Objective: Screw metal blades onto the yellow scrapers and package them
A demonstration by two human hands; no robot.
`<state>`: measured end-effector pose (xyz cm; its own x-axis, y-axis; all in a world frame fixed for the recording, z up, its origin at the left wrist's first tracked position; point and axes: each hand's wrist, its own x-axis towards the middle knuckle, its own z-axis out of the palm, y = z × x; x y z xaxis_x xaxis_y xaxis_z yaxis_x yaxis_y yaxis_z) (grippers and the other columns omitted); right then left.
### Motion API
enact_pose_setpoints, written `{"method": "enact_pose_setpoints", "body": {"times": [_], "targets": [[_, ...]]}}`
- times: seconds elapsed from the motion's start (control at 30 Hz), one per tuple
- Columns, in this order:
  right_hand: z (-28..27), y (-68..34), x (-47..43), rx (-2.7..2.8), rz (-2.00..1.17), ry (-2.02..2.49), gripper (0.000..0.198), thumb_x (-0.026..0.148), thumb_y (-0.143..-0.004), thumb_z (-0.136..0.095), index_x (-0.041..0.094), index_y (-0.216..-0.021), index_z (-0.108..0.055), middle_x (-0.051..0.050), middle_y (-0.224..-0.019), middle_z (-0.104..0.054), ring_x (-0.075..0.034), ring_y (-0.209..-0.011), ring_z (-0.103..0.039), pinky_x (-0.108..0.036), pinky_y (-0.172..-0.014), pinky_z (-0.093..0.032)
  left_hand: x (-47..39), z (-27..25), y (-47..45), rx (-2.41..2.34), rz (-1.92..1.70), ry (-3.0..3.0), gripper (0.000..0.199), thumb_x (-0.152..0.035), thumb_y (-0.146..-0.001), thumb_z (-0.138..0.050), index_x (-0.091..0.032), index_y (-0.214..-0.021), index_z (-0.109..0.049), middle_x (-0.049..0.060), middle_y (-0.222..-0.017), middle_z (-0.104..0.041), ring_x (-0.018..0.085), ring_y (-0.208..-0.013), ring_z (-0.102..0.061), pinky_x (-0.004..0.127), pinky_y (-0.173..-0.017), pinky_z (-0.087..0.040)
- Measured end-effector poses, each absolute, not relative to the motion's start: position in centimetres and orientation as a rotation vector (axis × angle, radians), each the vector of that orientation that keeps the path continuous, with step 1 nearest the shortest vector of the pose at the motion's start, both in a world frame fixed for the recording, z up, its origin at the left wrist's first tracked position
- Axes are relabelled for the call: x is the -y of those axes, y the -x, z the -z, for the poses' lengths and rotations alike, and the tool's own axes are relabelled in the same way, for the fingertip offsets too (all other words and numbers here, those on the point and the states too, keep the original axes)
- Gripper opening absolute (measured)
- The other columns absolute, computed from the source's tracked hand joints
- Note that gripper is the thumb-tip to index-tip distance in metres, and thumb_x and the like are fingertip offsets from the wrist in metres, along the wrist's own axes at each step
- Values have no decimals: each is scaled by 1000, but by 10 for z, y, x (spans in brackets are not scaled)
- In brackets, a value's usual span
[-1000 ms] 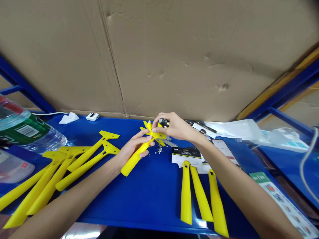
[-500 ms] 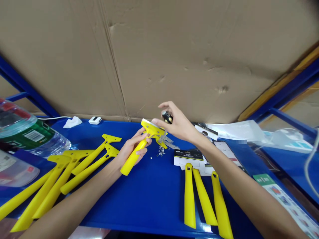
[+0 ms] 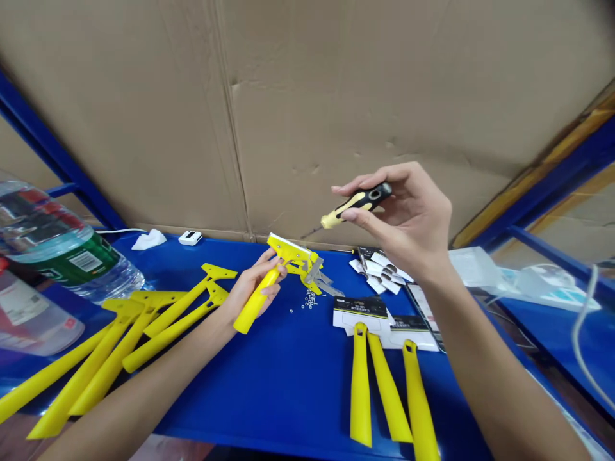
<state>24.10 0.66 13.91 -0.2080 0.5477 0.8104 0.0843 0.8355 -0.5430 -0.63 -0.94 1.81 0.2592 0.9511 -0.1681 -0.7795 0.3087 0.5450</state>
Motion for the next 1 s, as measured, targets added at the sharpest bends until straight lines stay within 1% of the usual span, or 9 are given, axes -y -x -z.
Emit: {"method": "enact_pose_setpoints", "body": {"times": [0.07, 0.13, 0.23, 0.33, 0.63, 0.8, 1.0], "targets": [[-140, -242, -6, 1726, -448, 469, 31, 30, -90, -88, 32, -108, -64, -2, -113, -76, -27, -115, -76, -46, -93, -67, 10, -20, 6, -518, -1219, -371, 47, -3, -100, -56, -23, -142, -55, 9, -118, -65, 7, -74, -69, 7, -35, -38], [-140, -243, -7, 1731, -445, 451, 31, 29, -89, -89, 32, -107, -64, -2, -111, -77, -28, -112, -77, -46, -90, -68, 11, -21, 6, -510, -1217, -364, 47, -3, -101, -55, -24, -143, -54, 10, -121, -65, 7, -74, -70, 7, -35, -38], [-139, -245, -11, 1754, -479, 400, 35, 26, -85, -92, 28, -108, -66, -3, -108, -79, -26, -104, -78, -43, -84, -69, 10, -20, 7, -479, -1221, -375, 46, -3, -101, -54, -25, -142, -55, 9, -122, -65, 7, -74, -70, 7, -34, -38], [-136, -244, -14, 1776, -526, 375, 37, 22, -83, -93, 25, -110, -67, -5, -108, -80, -25, -102, -78, -40, -81, -69, 9, -18, 9, -447, -1231, -385, 44, -3, -102, -54, -25, -140, -57, 9, -122, -66, 7, -75, -71, 7, -35, -39], [-124, -238, -19, 1833, -595, 465, 36, 37, -86, -91, 25, -109, -66, -6, -110, -78, -25, -103, -77, -40, -80, -69, 10, -18, 10, -439, -1221, -397, 43, -3, -101, -58, -24, -138, -58, 8, -121, -66, 7, -75, -71, 8, -34, -39], [-125, -240, -18, 1839, -598, 483, 36, 37, -87, -91, 25, -110, -65, -7, -111, -78, -24, -102, -77, -40, -80, -69, 10, -17, 9, -446, -1219, -393, 46, -4, -100, -59, -26, -140, -57, 8, -120, -66, 8, -75, -70, 7, -35, -39], [-125, -239, -19, 1841, -593, 467, 36, 37, -86, -91, 25, -109, -66, -6, -110, -78, -25, -102, -77, -40, -80, -69, 9, -16, 10, -444, -1232, -391, 42, -4, -101, -57, -26, -137, -60, 9, -119, -65, 8, -75, -70, 7, -34, -37]]}}
